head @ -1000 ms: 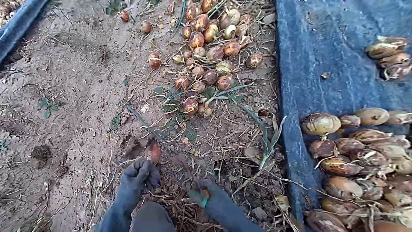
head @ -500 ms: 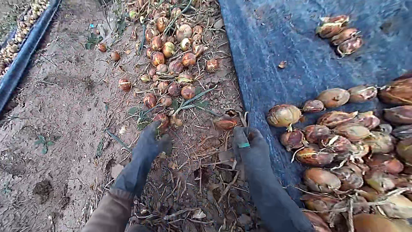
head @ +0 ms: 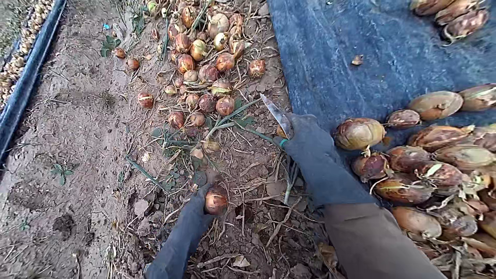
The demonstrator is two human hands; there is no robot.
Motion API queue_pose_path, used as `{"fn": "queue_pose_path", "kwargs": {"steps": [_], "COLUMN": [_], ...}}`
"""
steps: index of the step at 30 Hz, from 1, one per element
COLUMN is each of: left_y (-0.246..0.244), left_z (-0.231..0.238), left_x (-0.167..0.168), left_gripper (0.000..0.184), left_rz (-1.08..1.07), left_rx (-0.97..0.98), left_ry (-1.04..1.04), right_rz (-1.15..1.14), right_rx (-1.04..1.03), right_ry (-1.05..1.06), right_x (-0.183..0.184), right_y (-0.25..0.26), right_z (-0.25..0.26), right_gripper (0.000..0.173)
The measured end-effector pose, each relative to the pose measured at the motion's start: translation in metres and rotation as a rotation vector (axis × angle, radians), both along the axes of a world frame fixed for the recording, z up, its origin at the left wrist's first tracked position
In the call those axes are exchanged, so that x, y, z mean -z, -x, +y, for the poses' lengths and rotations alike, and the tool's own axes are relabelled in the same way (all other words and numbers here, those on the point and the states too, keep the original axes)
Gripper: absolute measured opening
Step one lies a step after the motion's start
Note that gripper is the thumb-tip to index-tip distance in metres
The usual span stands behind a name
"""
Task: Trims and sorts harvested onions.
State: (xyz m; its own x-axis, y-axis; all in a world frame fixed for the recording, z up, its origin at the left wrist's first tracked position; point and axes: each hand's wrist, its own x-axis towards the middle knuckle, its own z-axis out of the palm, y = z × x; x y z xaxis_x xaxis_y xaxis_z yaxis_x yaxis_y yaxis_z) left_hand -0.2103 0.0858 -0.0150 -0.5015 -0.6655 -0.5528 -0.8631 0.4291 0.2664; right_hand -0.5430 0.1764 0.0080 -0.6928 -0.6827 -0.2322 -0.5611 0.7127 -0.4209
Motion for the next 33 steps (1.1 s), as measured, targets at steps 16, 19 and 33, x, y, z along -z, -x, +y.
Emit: {"fn": "queue_pose_path", "kwargs": {"steps": [16,19,33], "left_y": [0.020,0.043,0.080], "left_z": [0.047,0.063,0.058], "left_x": [-0.108,-0.141,-0.109], "left_gripper": [0.034,0.032,0.030], "left_rz": [0.725,0.691,0.477], "left_rx": [0.010,-0.090,0.451], "left_ry": [-0.975,-0.605,0.052], "right_rz": [-1.466,-1.332,-1.585], "right_rx": [0.088,0.149,-0.106], "right_ry": [1.049,1.042,0.807], "right_x": [0.004,-0.004,0.034], "right_y": [-0.170,-0.157,-0.124], "right_z": [0.135,0.125,0.098], "right_gripper": [0.069,0.051,0.065]}}
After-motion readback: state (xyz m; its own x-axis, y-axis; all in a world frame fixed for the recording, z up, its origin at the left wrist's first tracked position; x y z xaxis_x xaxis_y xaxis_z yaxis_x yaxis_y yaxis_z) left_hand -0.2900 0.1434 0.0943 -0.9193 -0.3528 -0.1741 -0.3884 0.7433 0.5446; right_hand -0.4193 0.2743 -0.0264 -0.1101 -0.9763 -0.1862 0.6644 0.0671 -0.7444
